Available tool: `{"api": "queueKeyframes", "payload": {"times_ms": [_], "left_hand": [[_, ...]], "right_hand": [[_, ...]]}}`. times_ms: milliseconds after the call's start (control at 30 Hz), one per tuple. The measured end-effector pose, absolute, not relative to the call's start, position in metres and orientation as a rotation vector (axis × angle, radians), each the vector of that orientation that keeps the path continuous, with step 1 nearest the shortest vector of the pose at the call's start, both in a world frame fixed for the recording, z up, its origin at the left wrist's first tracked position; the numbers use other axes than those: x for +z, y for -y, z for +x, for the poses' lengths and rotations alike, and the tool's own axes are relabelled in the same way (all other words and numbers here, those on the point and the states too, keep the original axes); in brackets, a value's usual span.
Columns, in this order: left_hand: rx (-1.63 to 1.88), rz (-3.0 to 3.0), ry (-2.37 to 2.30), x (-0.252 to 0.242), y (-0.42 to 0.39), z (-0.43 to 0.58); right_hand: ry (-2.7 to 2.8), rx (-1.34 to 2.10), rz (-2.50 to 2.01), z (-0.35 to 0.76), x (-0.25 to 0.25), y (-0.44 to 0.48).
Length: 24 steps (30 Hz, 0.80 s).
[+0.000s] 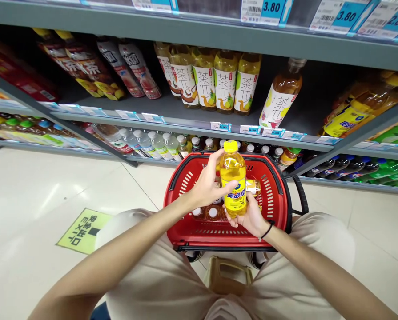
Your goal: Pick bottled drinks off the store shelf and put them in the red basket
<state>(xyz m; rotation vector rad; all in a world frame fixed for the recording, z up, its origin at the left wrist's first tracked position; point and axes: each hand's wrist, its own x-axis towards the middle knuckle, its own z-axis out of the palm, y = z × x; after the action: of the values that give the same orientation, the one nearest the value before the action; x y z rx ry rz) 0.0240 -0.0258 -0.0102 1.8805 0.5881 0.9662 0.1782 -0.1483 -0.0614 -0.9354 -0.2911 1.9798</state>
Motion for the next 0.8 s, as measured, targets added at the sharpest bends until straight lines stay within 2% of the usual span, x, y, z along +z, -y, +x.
{"api": "queueKeyframes", "payload": {"times_ms": [800], "left_hand": [[0.952, 1.978, -0.522, -0.0156, 0.0305, 0.0244]], "right_hand": [[0.181, 1.934, -1.039, 0.1781, -0.0621, 0.147]]}}
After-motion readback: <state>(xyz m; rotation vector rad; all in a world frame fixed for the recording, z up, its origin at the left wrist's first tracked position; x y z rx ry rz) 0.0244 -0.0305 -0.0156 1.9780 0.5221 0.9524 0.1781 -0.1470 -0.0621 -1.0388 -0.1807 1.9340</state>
